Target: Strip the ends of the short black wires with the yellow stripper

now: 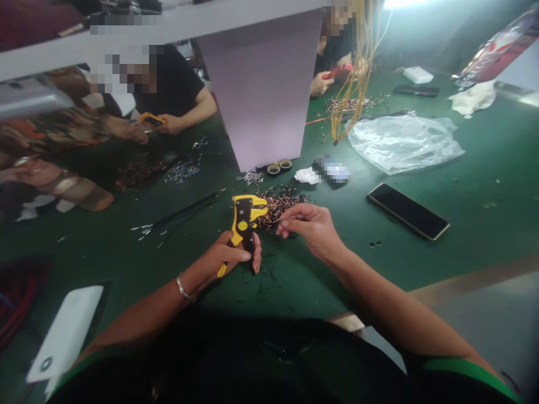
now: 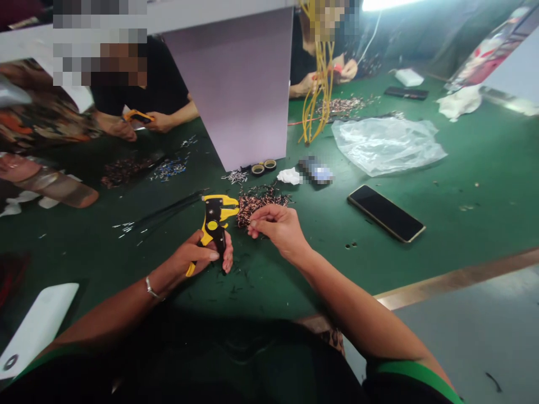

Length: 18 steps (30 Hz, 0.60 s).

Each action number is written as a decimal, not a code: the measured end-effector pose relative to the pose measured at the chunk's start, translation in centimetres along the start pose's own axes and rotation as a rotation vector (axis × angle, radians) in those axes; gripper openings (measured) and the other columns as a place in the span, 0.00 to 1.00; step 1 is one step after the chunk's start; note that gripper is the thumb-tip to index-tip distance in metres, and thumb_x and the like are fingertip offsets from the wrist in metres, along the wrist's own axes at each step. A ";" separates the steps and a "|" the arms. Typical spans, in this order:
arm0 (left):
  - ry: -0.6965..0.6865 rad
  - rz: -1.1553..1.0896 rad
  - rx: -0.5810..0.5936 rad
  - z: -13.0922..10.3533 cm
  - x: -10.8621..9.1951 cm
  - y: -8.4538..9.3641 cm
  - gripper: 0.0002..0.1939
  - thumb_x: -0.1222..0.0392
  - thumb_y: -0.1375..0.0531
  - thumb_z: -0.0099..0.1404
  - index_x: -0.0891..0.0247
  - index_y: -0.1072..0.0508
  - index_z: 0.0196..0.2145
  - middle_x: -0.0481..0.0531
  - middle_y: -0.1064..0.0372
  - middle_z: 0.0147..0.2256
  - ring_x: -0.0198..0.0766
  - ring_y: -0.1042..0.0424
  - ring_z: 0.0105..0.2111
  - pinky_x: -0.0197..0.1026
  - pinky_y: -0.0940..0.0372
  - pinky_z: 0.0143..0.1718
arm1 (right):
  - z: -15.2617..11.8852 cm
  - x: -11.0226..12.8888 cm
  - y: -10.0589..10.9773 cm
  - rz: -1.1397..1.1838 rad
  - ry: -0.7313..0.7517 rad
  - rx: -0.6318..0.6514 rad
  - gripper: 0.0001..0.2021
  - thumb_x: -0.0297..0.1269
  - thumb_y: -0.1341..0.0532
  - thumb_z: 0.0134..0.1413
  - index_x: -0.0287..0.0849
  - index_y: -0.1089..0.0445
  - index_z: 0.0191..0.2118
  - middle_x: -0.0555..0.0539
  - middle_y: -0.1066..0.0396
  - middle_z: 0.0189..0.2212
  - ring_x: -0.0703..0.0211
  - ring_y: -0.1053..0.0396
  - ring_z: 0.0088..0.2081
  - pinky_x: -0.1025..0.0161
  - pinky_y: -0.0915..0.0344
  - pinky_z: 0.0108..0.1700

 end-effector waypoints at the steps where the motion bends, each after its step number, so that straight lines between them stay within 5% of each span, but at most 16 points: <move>1: -0.012 -0.005 -0.006 0.0 -0.1 0.2 0.15 0.69 0.36 0.51 0.70 0.26 0.39 0.54 0.26 0.28 0.42 0.26 0.26 0.47 0.28 0.31 | 0.0 0.0 0.0 -0.002 0.000 0.002 0.04 0.32 0.30 0.38 0.43 0.25 0.25 0.50 0.25 0.20 0.61 0.29 0.21 0.58 0.31 0.29; 18: 0.019 0.026 0.058 0.0 -0.1 -0.3 0.19 0.66 0.36 0.50 0.69 0.27 0.42 0.56 0.26 0.32 0.44 0.25 0.30 0.48 0.29 0.35 | -0.5 -0.1 -0.3 -0.036 0.016 -0.007 0.07 0.36 0.30 0.43 0.43 0.27 0.29 0.50 0.24 0.22 0.63 0.30 0.22 0.59 0.32 0.29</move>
Point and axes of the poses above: each hand's wrist, its own z-axis towards the middle knuckle, its own y-axis out of the back of the hand, x = y × z, the point moved 10 cm from there along z, towards the middle knuckle
